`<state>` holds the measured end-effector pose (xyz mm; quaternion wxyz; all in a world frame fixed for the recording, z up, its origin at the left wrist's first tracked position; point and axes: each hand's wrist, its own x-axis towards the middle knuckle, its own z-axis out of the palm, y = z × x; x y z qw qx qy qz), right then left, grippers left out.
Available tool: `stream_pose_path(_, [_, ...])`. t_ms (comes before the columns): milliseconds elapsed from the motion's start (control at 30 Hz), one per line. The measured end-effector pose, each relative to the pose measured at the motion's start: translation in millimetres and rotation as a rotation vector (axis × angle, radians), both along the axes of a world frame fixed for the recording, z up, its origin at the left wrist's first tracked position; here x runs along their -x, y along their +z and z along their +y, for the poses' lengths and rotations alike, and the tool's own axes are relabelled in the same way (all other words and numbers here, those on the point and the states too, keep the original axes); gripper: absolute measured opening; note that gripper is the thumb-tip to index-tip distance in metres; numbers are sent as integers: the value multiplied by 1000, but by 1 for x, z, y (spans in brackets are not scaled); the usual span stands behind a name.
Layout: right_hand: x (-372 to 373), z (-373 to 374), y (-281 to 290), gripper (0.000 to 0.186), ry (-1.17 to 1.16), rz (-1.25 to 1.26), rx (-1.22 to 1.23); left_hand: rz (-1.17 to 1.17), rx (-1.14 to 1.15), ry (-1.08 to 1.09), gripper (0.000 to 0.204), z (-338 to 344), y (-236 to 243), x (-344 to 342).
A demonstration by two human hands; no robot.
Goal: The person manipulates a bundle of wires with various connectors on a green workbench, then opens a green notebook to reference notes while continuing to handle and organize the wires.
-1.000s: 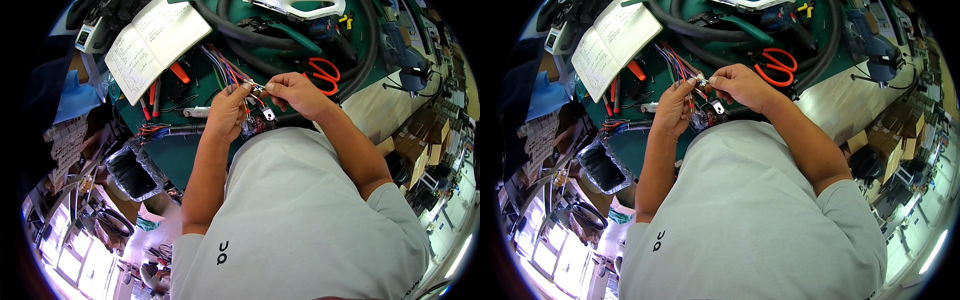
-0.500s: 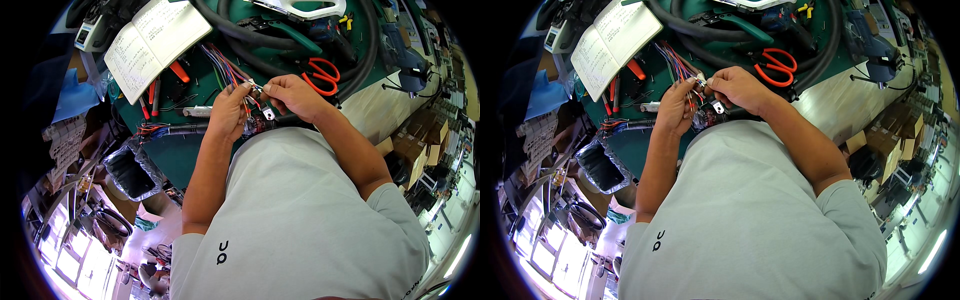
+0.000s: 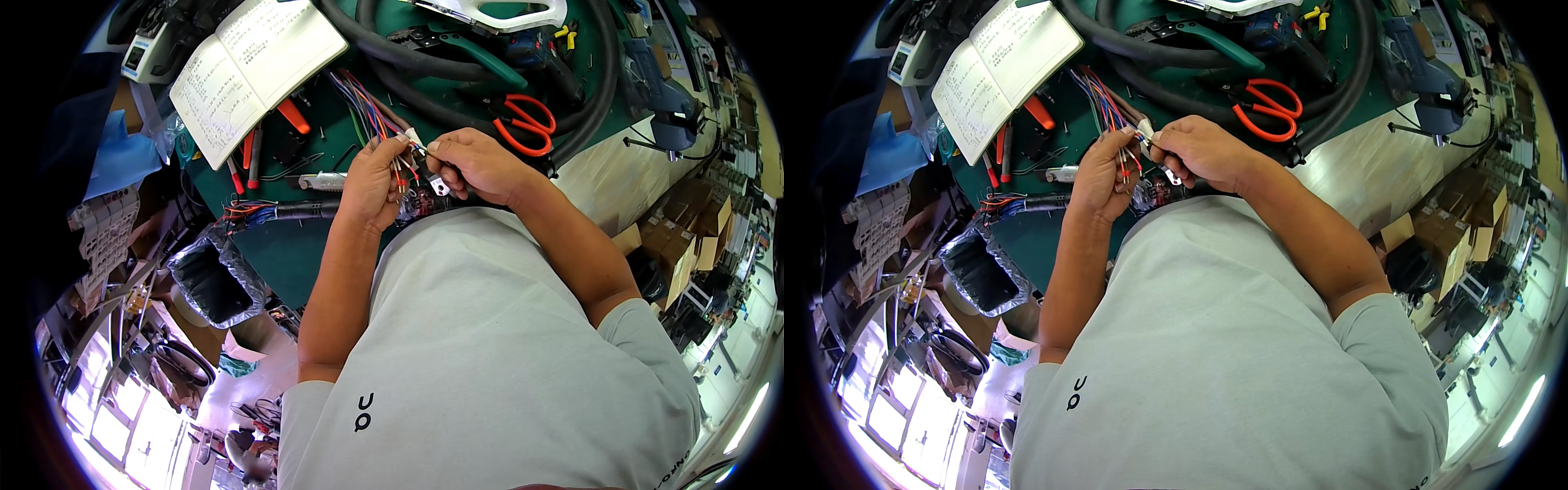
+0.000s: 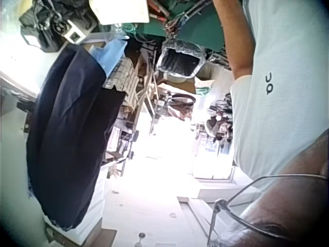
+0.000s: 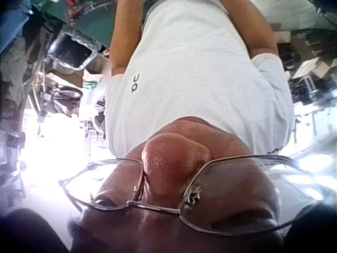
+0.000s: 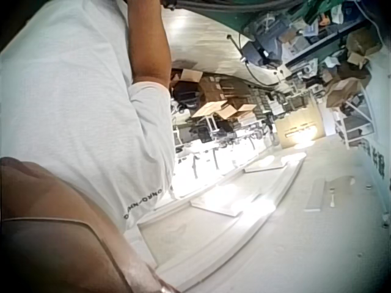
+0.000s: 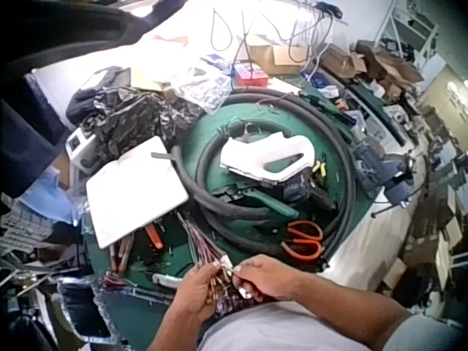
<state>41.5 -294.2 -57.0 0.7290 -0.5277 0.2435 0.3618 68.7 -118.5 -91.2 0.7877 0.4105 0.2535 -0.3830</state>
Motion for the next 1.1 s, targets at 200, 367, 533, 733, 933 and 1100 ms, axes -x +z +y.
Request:
stream_pose_path(200, [-1, 1, 1, 30, -23, 54, -42, 10, 14, 3, 15, 1, -1, 0])
stream_pose_path(367, [1, 1, 1, 30, -20, 8, -10, 2, -1, 2, 15, 0, 1, 0])
stream_pose_path(533, [2, -2, -1, 27, 6, -57, 49, -36, -52, -21, 17, 2, 4, 2])
stream_pose_path(733, [4, -5, -7, 26, 22, -88, 72, -47, -40, -36, 28, 4, 5, 1])
stream_pose_path(933, [3, -7, -5, 26, 39, -93, 110, -14, -11, 6, 33, 6, 12, 0])
stream_pose_path(1100, [2, -11, -6, 26, 45, -118, 182, -35, 4, -6, 35, 15, 12, 0])
